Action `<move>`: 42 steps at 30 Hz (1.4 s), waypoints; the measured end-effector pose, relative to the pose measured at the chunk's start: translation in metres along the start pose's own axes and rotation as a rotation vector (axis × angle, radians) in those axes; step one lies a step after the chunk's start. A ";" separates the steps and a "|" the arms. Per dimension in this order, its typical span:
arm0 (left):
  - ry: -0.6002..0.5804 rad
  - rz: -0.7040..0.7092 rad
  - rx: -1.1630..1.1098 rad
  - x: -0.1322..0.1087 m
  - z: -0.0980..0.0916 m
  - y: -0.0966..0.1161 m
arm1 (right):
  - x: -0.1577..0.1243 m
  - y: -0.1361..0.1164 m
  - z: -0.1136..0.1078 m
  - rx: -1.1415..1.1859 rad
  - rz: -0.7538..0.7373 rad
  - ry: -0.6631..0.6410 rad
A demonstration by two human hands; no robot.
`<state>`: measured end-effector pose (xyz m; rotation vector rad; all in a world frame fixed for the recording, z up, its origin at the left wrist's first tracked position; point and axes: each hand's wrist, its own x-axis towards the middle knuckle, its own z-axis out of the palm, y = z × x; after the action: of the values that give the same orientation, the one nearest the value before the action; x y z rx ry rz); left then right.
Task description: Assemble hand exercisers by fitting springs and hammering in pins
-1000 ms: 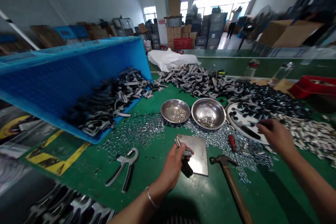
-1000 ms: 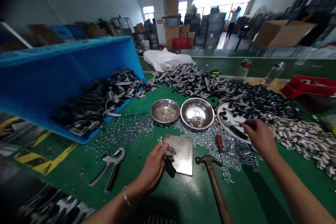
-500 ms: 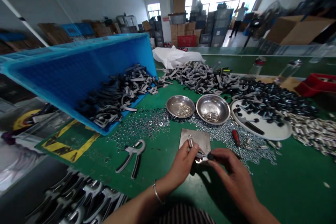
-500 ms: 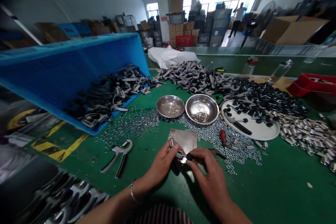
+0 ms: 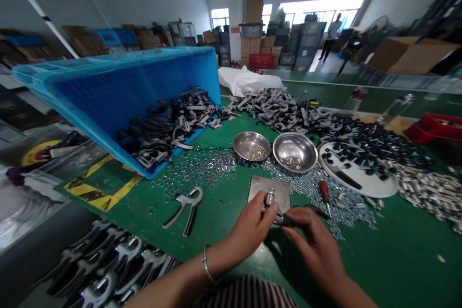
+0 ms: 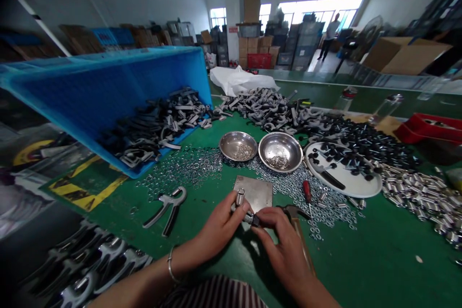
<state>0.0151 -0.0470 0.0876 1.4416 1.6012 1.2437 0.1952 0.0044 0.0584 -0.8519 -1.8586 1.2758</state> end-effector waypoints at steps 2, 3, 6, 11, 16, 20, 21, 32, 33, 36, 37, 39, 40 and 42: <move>-0.006 0.077 0.080 -0.001 -0.001 -0.003 | 0.003 -0.007 0.008 0.354 0.287 -0.139; -0.012 0.108 0.111 -0.001 -0.002 -0.005 | 0.003 -0.010 0.012 0.503 0.405 -0.209; -0.037 0.127 0.134 0.001 -0.006 -0.010 | 0.002 -0.017 0.020 0.593 0.517 -0.272; -0.176 0.172 0.083 0.000 -0.016 -0.014 | -0.004 -0.013 0.027 0.774 0.703 -0.480; -0.131 0.076 0.067 -0.001 -0.015 -0.035 | 0.000 0.002 0.022 0.249 0.554 -0.541; -0.113 -0.019 -0.016 -0.002 -0.013 -0.044 | 0.006 0.002 0.018 -0.442 0.055 -0.199; -0.115 -0.019 -0.014 -0.003 -0.015 -0.043 | 0.006 0.001 0.020 -0.456 0.026 -0.196; -0.127 0.004 0.021 -0.008 -0.019 -0.042 | 0.004 0.000 0.029 -0.073 0.288 -0.285; -0.106 0.021 -0.034 -0.008 -0.018 -0.041 | 0.005 0.001 0.029 -0.031 0.346 -0.316; -0.122 0.205 -0.060 -0.006 -0.015 -0.037 | 0.007 0.002 0.028 0.182 0.593 -0.577; -0.130 0.250 -0.031 -0.005 -0.014 -0.037 | 0.008 0.002 0.027 0.176 0.572 -0.578; -0.107 0.241 -0.003 -0.004 -0.010 -0.037 | 0.009 0.002 0.025 0.067 0.396 -0.413; -0.074 0.201 -0.013 -0.004 -0.008 -0.038 | 0.009 0.002 0.025 0.035 0.333 -0.325; 0.006 0.148 -0.040 -0.005 -0.004 -0.041 | 0.007 0.003 0.026 0.083 0.368 -0.302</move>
<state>-0.0026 -0.0509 0.0507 1.5560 1.4877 1.3567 0.1697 -0.0013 0.0507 -1.0353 -1.9171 1.7799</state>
